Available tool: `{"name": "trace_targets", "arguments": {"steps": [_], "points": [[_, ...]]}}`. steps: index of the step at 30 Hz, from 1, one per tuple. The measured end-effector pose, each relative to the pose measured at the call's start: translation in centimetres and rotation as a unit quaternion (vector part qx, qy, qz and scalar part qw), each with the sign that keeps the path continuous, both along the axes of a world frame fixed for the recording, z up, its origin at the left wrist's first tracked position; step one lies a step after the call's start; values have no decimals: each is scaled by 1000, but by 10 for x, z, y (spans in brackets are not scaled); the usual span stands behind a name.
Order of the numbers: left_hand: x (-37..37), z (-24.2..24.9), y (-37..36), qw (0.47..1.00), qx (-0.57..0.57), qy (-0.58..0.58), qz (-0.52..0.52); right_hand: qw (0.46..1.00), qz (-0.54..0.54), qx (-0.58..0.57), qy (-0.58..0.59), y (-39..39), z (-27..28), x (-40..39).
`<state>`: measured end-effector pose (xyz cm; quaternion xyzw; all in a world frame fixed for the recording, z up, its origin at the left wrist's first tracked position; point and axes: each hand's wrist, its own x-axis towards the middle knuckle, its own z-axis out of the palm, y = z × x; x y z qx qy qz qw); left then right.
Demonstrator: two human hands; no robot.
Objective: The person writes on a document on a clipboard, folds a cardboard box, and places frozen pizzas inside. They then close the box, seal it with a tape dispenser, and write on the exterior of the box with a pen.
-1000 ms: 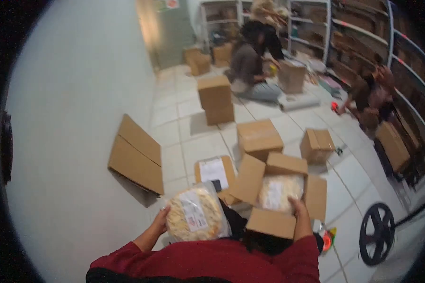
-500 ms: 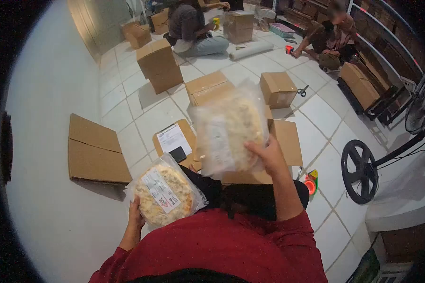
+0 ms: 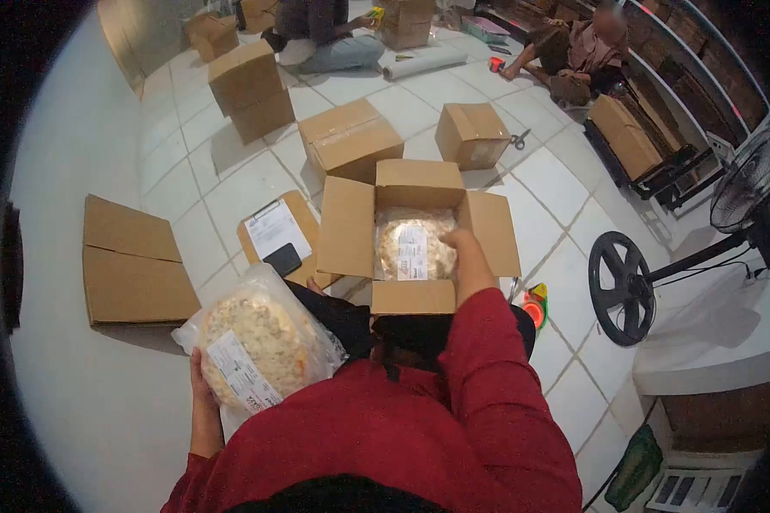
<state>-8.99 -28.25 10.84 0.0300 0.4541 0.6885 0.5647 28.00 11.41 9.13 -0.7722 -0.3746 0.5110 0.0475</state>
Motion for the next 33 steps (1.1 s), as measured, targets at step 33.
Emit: {"name": "trace_targets", "arguments": {"steps": [33], "points": [[15,12,17,997,-10,77,18,917,12,204,341,-6,-57,1]]}}
